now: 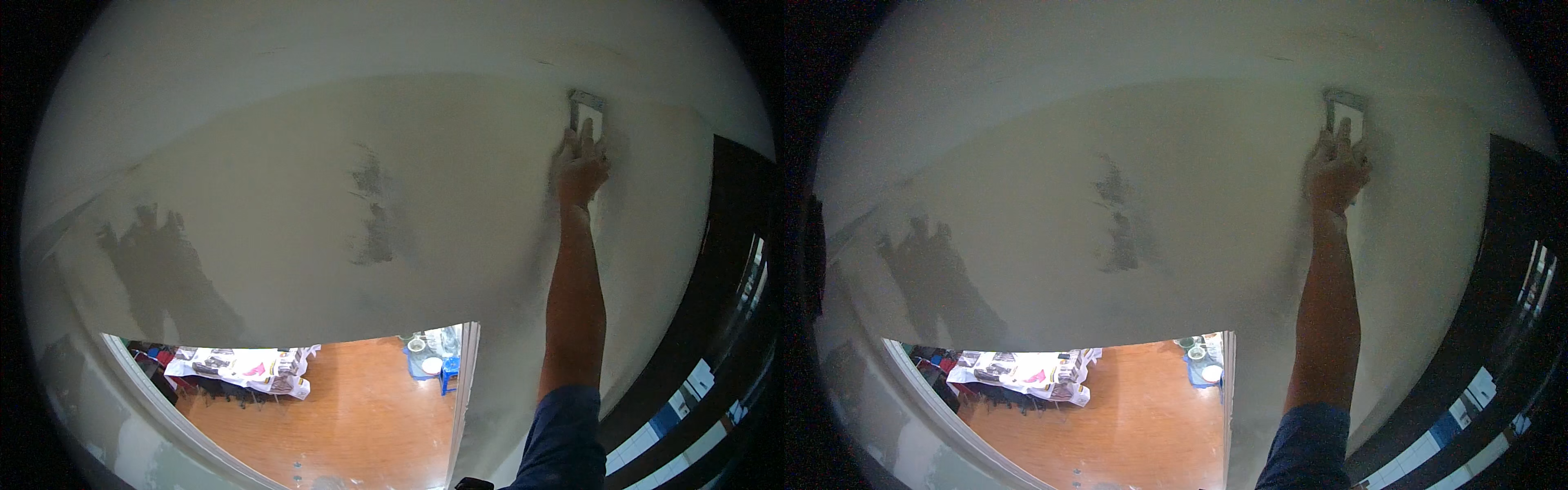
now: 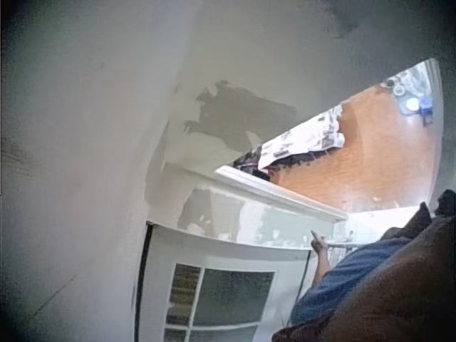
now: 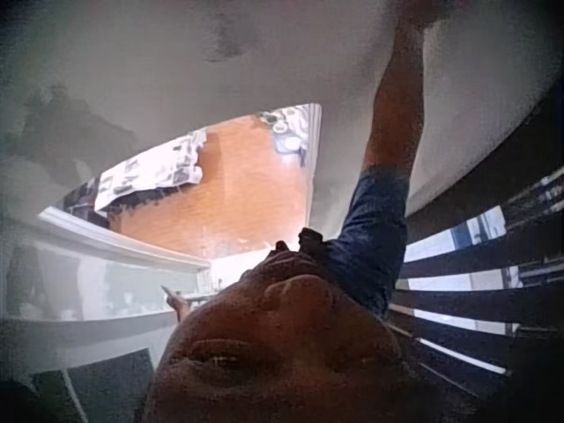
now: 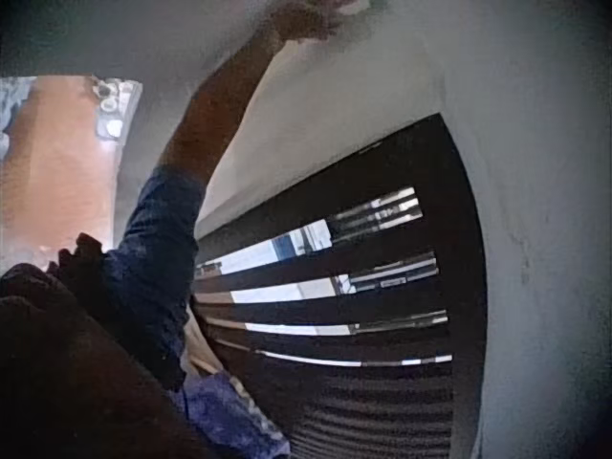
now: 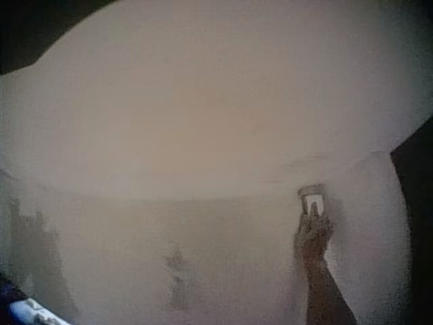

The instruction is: The person uses a trowel to apply and smooth plaster on a ceiling. The camera is mounted on the person's head, providing a first-person view of the work. The person repeatedly scrapes and smooths the surface, occasionally pausing to wipe the tool or check the surface with their hand.

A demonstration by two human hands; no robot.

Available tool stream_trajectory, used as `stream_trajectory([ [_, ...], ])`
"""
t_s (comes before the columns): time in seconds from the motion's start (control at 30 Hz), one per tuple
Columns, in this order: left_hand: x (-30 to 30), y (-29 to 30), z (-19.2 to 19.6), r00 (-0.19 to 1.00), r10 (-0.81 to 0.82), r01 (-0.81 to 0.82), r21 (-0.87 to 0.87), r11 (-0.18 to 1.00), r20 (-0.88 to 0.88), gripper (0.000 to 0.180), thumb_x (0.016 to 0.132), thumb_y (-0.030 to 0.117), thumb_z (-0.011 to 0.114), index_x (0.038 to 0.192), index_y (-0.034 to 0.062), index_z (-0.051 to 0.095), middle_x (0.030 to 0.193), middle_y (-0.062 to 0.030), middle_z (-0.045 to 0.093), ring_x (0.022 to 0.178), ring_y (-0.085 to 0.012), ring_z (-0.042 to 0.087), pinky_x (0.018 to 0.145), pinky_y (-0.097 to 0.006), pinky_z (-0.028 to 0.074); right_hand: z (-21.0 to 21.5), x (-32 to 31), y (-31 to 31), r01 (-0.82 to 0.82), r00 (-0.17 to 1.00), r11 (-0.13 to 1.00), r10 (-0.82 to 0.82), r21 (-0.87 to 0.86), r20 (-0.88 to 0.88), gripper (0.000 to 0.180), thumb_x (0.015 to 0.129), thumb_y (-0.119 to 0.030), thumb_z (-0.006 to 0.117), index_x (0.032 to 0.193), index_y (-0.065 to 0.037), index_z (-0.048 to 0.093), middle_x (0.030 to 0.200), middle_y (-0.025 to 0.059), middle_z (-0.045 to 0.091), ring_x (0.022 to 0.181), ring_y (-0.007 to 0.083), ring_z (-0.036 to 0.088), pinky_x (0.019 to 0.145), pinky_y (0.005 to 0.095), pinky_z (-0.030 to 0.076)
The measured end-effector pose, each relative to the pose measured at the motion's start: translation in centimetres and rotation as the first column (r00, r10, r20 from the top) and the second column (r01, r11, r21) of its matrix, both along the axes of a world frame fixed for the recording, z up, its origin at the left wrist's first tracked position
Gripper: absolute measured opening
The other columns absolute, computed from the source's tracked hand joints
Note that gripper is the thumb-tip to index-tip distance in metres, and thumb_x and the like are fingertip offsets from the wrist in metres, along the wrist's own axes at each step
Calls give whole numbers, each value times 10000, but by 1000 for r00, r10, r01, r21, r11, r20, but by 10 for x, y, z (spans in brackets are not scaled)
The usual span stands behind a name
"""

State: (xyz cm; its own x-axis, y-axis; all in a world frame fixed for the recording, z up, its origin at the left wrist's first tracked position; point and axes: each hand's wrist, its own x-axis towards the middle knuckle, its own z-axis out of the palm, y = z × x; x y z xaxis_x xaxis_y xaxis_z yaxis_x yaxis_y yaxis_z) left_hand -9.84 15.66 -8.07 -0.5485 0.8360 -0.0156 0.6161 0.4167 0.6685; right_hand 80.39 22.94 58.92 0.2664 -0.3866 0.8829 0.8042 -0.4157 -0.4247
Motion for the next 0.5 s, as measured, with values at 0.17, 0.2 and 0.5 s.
stream_trajectory([
  [0.17, -5, 28, -9, 997, -55, 59, -104, 993, 45, 712, 927, 278, 567, 1528, 204, 192, 913, -217, 600, 870, -302, 573, 828, -411, 464, -1, 17, -13, 76, 986, 997, -69, -35, 154, 465, 950, -392, 569, 1364, -181, 553, 1355, 264, 513, 1265, 426, 486, 979, 575, 386],
  [0.2, -9, 37, -9, 990, -62, 84, -187, 979, 124, 739, 926, 265, 571, 1547, 216, 172, 913, -216, 598, 872, -300, 572, 829, -408, 464, -2, 16, -14, 95, 986, 995, -91, -23, 137, 452, 940, -373, 594, 1347, -177, 573, 1348, 258, 524, 1256, 418, 500, 978, 572, 389],
  [0.5, 2, 14, -7, 996, -49, 49, -5, 999, -81, 738, 921, 269, 582, 1542, 184, 194, 916, -224, 601, 894, -317, 568, 826, -422, 458, 8, -15, -10, -281, 922, 920, 181, 271, 342, 461, 967, -315, 573, 1347, -53, 552, 1302, 189, 594, 1193, 367, 556, 1041, 467, 356],
])
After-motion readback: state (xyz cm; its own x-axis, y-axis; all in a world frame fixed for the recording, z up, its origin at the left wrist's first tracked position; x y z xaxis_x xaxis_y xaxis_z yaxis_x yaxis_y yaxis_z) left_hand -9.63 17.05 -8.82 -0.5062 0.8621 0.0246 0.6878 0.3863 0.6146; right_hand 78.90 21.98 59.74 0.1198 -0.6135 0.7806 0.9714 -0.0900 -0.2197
